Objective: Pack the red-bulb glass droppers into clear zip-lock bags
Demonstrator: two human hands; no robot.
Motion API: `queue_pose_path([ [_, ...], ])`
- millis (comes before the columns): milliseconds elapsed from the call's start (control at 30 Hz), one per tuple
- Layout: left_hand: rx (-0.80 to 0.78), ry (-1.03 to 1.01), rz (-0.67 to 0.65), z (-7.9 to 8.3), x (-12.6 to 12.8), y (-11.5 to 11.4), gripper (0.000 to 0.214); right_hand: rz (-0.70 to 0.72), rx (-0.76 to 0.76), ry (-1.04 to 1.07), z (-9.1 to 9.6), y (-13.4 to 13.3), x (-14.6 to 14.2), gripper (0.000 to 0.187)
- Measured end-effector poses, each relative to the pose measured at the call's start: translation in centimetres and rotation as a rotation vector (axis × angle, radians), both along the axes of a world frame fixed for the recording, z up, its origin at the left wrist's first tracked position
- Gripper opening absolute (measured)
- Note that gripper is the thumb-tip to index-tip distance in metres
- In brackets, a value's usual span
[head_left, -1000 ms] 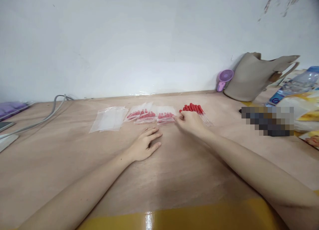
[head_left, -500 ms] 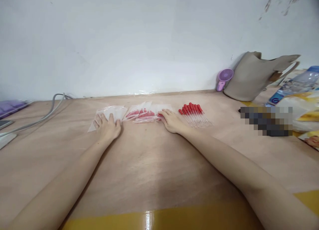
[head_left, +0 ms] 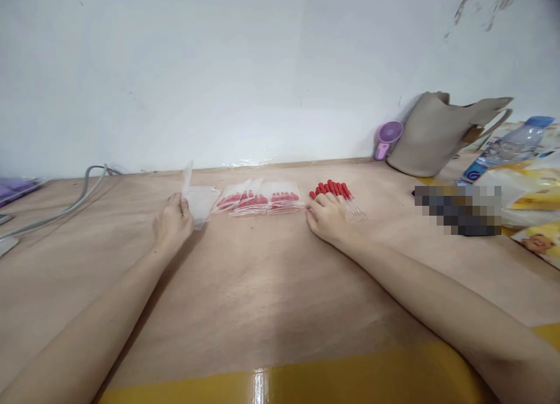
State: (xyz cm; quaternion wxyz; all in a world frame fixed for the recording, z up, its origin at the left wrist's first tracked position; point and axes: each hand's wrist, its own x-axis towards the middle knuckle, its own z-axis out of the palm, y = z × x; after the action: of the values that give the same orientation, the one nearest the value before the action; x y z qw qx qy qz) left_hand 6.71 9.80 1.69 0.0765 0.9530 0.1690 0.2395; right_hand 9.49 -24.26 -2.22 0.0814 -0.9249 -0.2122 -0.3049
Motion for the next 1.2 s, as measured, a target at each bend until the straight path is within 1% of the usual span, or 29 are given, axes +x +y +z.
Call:
queue_pose_path([
  [33,0.012,-0.057,-0.07,0.2,-0.3,-0.9,0.041,-0.068,-0.008,0.006,0.1,-0.7,0.4,0.028],
  [67,0.029,-0.107,-0.189,0.3,-0.6,-1.9,0.041,-0.13,-0.009,0.019,0.2,-1.2,0.8,0.028],
  [100,0.043,-0.181,-0.418,0.3,-1.0,-3.0,0.041,-0.181,-0.007,0.039,0.3,-1.5,1.3,0.028],
  [133,0.066,-0.199,-0.665,0.2,-1.4,-4.1,0.041,-0.22,-0.006,0.061,0.4,-1.7,1.7,0.027],
  [167,0.096,-0.182,-0.869,0.0,-1.9,-5.2,0.042,-0.248,-0.007,0.083,0.5,-1.7,2.0,0.028],
  [200,0.129,-0.132,-1.025,-0.2,-2.4,-6.2,0.042,-0.271,-0.009,0.103,0.6,-1.7,2.2,0.029],
  [233,0.146,-0.076,-1.139,-0.6,-2.9,-7.1,0.042,-0.289,-0.012,0.121,0.7,-1.5,2.4,0.031],
  [267,0.149,0.014,-1.213,-1.0,-3.3,-7.9,0.042,-0.305,-0.015,0.139,0.8,-1.3,2.5,0.032],
  [300,0.151,0.09,-1.255,-1.5,-3.7,-8.5,0.042,-0.318,-0.019,0.158,0.9,-1.0,2.5,0.033],
  [367,0.148,0.228,-1.276,-2.1,-4.2,-9.3,0.046,-0.34,-0.027,0.199,1.0,-0.6,2.6,0.034],
  [433,0.125,0.313,-1.261,-2.5,-4.4,-9.5,0.049,-0.357,-0.034,0.243,1.2,-0.3,2.5,0.033],
  [533,0.078,0.353,-1.245,-2.5,-4.3,-9.5,0.044,-0.382,-0.03,0.292,1.7,-0.1,2.2,0.032],
  [600,0.066,0.352,-1.244,-2.5,-4.3,-9.5,0.042,-0.39,0.012,0.311,2.3,-0.3,1.8,0.031],
  [633,0.064,0.351,-1.239,-2.4,-4.4,-9.5,0.042,-0.371,0.055,0.323,2.7,-0.5,1.6,0.03],
  [667,0.064,0.35,-1.232,-2.4,-4.5,-9.5,0.042,-0.335,0.116,0.34,3.0,-0.8,1.4,0.029],
  [733,0.047,0.336,-1.21,-2.3,-4.6,-9.6,0.039,-0.219,0.294,0.403,3.4,-1.4,1.0,0.025],
  [800,-0.01,0.291,-1.198,-2.2,-4.7,-9.8,0.037,-0.051,0.534,0.516,3.2,-1.9,0.6,0.02],
  [867,-0.085,0.232,-1.202,-2.1,-4.6,-9.9,0.036,0.112,0.794,0.618,2.6,-2.1,0.0,0.018],
  [900,-0.11,0.205,-1.211,-2.1,-4.5,-9.9,0.035,0.178,0.91,0.653,2.2,-2.1,-0.3,0.024],
  [967,-0.115,0.171,-1.232,-2.2,-4.4,-9.8,0.033,0.246,1.095,0.679,1.4,-2.1,-1.0,0.046],
  [1033,-0.085,0.153,-1.245,-2.2,-4.3,-9.7,0.031,0.259,1.207,0.68,0.7,-2.0,-1.5,0.068],
  [1067,-0.072,0.147,-1.252,-2.3,-4.4,-9.7,0.029,0.253,1.241,0.679,0.4,-1.9,-1.7,0.075],
  [1133,-0.072,0.136,-1.266,-2.3,-4.5,-9.6,0.028,0.227,1.277,0.671,0.1,-1.9,-1.9,0.083],
  [1200,-0.099,0.119,-1.269,-2.3,-4.6,-9.6,0.029,0.202,1.274,0.664,-0.2,-1.9,-1.9,0.083],
])
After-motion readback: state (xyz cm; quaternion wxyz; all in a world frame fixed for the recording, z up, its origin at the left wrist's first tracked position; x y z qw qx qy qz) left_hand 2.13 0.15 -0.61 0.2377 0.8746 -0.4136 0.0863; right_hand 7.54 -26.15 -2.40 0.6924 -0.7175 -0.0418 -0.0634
